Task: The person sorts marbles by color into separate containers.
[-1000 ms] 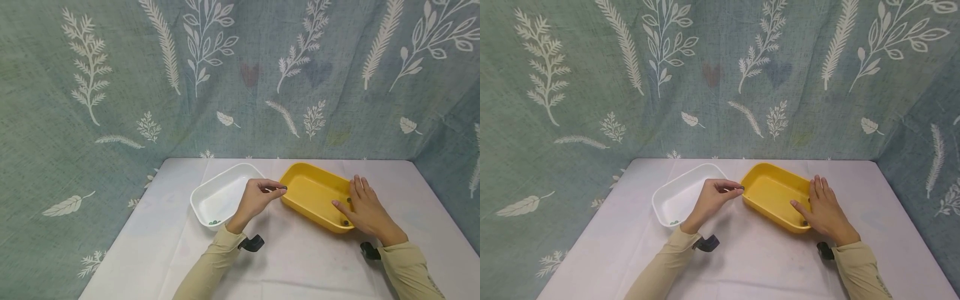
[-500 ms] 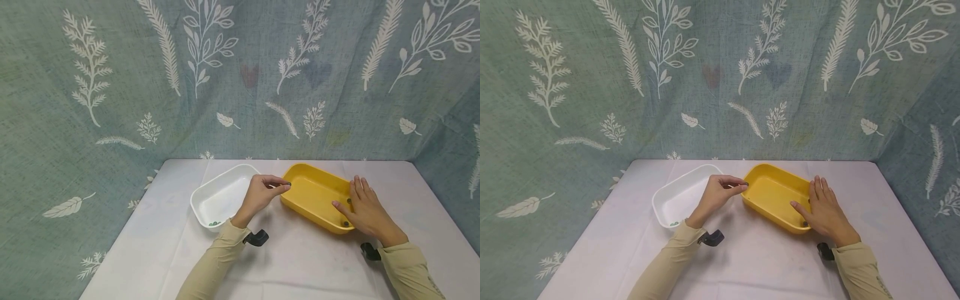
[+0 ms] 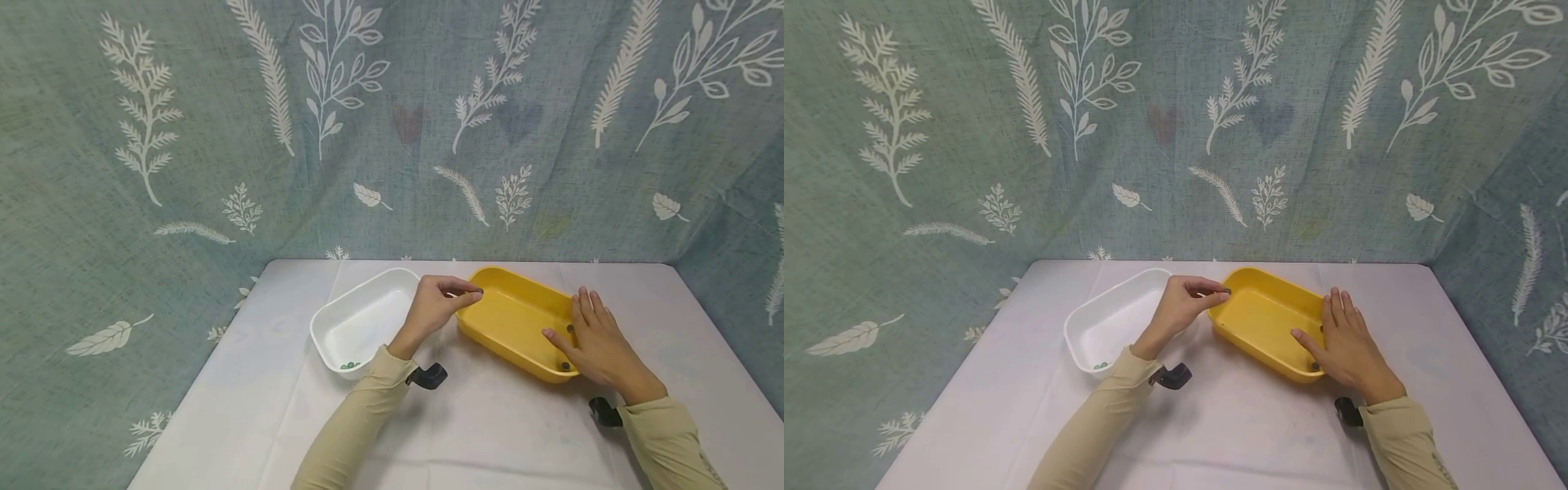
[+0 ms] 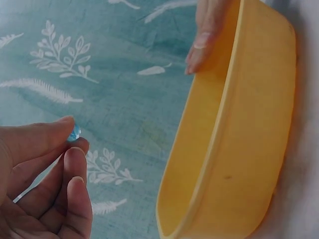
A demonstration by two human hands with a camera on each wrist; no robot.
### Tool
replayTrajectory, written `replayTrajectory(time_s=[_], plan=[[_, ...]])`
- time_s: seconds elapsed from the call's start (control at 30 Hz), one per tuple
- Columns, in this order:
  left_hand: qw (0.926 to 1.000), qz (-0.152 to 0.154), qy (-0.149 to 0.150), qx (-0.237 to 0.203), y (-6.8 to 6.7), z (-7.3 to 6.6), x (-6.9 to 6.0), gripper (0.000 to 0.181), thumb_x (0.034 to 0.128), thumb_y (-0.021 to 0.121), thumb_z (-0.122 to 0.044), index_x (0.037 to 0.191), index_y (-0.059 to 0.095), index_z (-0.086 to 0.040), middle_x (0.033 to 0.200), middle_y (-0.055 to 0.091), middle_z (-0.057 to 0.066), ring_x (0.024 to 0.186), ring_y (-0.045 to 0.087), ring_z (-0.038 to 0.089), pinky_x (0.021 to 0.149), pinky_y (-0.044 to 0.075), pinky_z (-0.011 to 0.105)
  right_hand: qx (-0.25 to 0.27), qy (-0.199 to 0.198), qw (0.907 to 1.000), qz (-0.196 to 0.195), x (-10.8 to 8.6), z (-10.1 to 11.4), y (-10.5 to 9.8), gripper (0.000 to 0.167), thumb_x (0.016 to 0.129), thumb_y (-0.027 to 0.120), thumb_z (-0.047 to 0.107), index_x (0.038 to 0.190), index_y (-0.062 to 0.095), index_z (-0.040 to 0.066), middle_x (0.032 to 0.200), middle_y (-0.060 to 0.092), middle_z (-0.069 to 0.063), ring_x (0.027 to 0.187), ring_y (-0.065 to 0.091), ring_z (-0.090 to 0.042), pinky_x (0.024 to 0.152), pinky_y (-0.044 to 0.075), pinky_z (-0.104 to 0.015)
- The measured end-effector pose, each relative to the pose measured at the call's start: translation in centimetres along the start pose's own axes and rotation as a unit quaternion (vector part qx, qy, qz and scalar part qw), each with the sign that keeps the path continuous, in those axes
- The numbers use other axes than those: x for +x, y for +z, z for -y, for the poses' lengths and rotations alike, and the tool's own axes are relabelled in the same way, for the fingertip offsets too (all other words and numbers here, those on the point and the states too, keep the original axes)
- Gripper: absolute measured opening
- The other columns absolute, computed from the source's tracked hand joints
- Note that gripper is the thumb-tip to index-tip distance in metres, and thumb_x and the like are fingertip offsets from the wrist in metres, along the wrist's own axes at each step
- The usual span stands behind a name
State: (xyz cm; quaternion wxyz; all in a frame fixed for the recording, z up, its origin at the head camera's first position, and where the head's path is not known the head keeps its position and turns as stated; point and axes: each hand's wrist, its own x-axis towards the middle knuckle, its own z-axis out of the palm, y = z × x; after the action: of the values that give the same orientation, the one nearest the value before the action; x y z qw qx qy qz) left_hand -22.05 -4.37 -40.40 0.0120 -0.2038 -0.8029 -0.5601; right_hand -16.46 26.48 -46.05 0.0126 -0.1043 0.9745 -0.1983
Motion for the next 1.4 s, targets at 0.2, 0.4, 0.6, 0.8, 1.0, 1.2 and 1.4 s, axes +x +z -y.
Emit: replayTrajectory(time_s=[0.2,0.4,0.6,0.8,1.0,1.2,1.4], plan=[[1.0,0.003,0.005,-0.003,0.4,0.2,0.7,0.017,0.0891,0.083,-0.022,0.1,0.084,-0.009,0.1,0.081,0.01,0.079,0.069,0.007,0.067,0.056,0.021,-0.001,-0.001,1.0,-0.002,0.0,0.0,0.0,0.105,0.104,0.041,0.066,0.159,0.003,-0.016,0.168,-0.007,-0.036,0.157,-0.007,-0.054,0.123,0.006,-0.073],[0.9999,0.011,0.003,0.001,0.8,0.4,1.3,0.017,0.0901,0.081,-0.022,0.101,0.083,-0.009,0.1,0.081,0.009,0.082,0.069,0.006,0.069,0.057,0.021,-0.002,-0.003,1.0,-0.003,0.1,0.0,-0.2,0.105,0.104,0.042,0.065,0.159,0.003,-0.016,0.168,-0.008,-0.036,0.157,-0.007,-0.054,0.123,0.006,-0.073],[0.9998,0.016,-0.006,0.014,1.2,0.8,1.7,0.018,0.0898,0.082,-0.023,0.102,0.084,-0.01,0.101,0.081,0.008,0.083,0.07,0.006,0.071,0.058,0.021,-0.002,0.0,1.0,0.0,0.2,0.1,-0.3,0.106,0.104,0.042,0.066,0.159,0.003,-0.016,0.168,-0.008,-0.036,0.157,-0.007,-0.054,0.123,0.006,-0.073],[0.9994,0.019,-0.02,0.019,1.7,1.2,1.9,0.019,0.0897,0.082,-0.023,0.103,0.083,-0.009,0.1,0.081,0.008,0.085,0.07,0.008,0.073,0.058,0.022,-0.002,0.001,1.0,0.0,0.2,0.0,-0.2,0.106,0.104,0.041,0.066,0.159,0.003,-0.015,0.168,-0.008,-0.036,0.157,-0.008,-0.054,0.123,0.005,-0.073],[0.9989,0.017,-0.042,0.011,2.3,1.8,2.1,0.018,0.0883,0.083,-0.021,0.102,0.083,-0.008,0.099,0.081,0.009,0.087,0.074,0.016,0.075,0.058,0.021,0.0,0.002,1.0,-0.001,0.2,0.1,-0.2,0.106,0.104,0.042,0.066,0.159,0.002,-0.016,0.168,-0.008,-0.036,0.157,-0.007,-0.054,0.123,0.006,-0.073],[0.9984,0.02,-0.053,-0.003,2.7,2.2,2.2,0.018,0.0882,0.083,-0.018,0.102,0.083,-0.006,0.1,0.081,0.012,0.094,0.075,0.029,0.077,0.059,0.021,0.001,0.002,1.0,0.001,0.0,0.1,-0.1,0.106,0.104,0.041,0.066,0.159,0.0,-0.015,0.168,-0.009,-0.036,0.157,-0.009,-0.054,0.123,0.005,-0.073],[0.9982,0.024,-0.054,0.009,2.9,2.6,2.2,0.018,0.088,0.083,-0.017,0.102,0.082,-0.005,0.099,0.081,0.011,0.088,0.075,0.018,0.077,0.059,0.021,-0.001,0.003,1.0,0.001,0.0,0.0,0.0,0.106,0.104,0.041,0.066,0.159,0.0,-0.015,0.168,-0.008,-0.035,0.157,-0.008,-0.054,0.123,0.005,-0.073]])
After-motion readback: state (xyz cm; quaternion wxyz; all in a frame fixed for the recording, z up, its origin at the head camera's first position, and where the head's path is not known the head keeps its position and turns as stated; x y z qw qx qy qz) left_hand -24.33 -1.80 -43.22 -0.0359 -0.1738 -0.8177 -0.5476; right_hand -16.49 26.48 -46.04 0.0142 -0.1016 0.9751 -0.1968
